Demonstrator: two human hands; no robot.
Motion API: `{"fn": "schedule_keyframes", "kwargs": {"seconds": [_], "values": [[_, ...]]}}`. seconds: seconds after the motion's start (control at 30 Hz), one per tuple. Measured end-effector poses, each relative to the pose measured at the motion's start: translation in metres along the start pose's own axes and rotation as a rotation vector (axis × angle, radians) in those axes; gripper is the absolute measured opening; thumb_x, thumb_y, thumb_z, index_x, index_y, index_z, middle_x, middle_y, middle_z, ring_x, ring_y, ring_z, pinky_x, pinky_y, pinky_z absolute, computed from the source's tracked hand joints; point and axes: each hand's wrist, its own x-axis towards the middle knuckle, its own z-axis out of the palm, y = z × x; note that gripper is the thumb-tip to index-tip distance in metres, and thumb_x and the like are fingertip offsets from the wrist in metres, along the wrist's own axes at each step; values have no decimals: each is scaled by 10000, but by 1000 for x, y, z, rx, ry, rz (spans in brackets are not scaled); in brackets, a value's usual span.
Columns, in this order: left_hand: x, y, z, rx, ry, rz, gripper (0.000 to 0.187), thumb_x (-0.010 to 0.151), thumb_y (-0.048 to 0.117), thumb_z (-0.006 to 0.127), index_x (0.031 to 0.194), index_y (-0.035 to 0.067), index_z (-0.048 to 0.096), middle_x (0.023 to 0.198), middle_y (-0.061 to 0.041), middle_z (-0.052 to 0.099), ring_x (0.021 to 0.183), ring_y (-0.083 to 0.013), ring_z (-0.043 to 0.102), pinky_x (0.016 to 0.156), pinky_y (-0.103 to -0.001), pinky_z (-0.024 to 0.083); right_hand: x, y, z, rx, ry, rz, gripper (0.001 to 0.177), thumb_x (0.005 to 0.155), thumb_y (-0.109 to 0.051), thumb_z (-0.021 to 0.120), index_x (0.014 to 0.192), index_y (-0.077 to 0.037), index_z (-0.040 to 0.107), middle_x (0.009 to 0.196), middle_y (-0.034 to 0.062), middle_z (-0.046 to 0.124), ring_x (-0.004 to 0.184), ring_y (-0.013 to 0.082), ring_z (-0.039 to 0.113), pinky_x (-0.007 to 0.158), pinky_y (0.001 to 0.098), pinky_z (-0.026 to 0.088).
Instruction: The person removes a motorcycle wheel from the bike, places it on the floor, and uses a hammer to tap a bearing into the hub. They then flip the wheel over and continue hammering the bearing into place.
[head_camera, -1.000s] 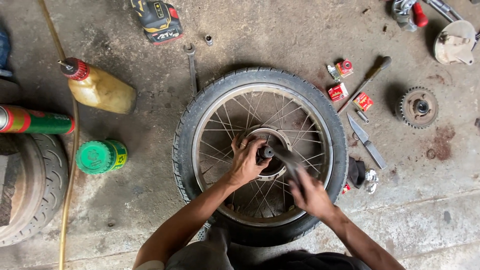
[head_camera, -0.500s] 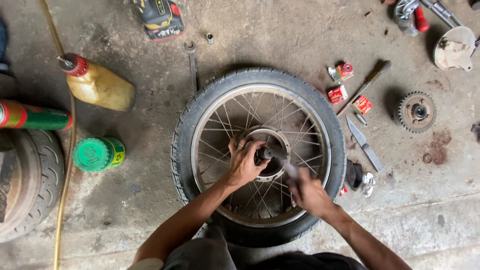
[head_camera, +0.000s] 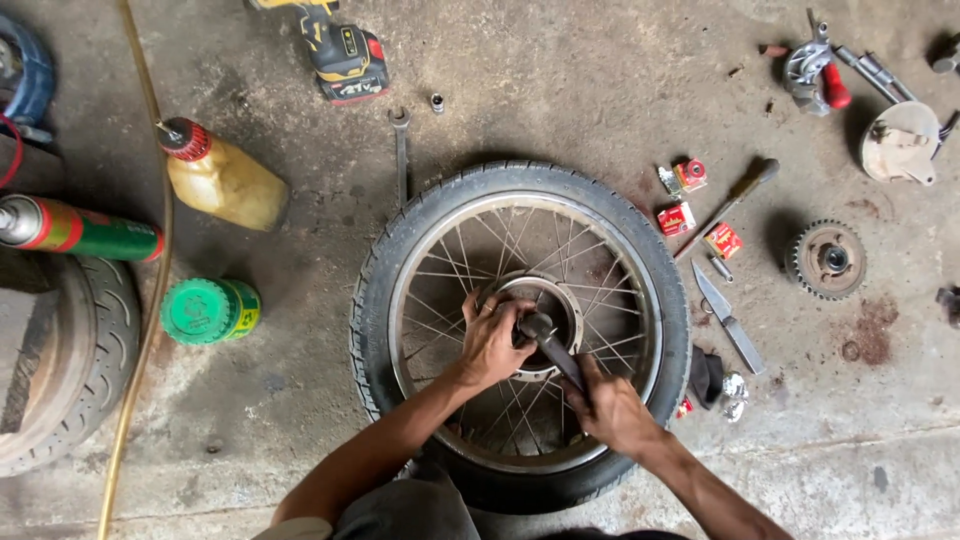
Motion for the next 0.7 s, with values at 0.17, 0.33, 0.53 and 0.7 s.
{"fn": "schedule_keyframes", "kwargs": {"seconds": [0.17, 0.33, 0.53, 0.7], "values": [[-2, -1, 1, 13, -53, -12, 512, 856, 489, 770, 1227, 193, 579, 1112, -40, 782, 1152, -244, 685, 1149, -489, 253, -33, 2, -15, 507, 813, -766, 315, 990, -138, 522, 688, -141, 430, 490, -40, 389, 340, 82, 389, 261, 248, 272], [-4, -4, 3, -1, -50, 1, 546, 781, 387, 818, 1230, 195, 576, 1190, -59, 739, 1153, -251, 663, 1144, -506, 278, -27, 25, -4, 565, 963, -893, 293, 1050, -251, 550, 1296, -126, 452, 932, 25, 566, 699, 98, 531, 629, 200, 514], [-3, -1, 1, 2, -68, -20, 606, 749, 376, 811, 1269, 194, 559, 1174, -43, 749, 1159, -250, 669, 1167, -529, 253, -25, 17, -12, 676, 914, -943, 215, 1081, -260, 540, 1260, -210, 431, 877, -24, 578, 588, 97, 494, 558, 204, 538], [-1, 2, -2, 3, -54, -18, 634, 724, 342, 843, 1266, 189, 551, 1115, 22, 764, 1152, -235, 667, 1146, -506, 271, 21, 59, 67, 323, 773, -556, 235, 1023, -262, 480, 846, -155, 590, 633, -21, 552, 493, 123, 536, 482, 281, 534]]}}
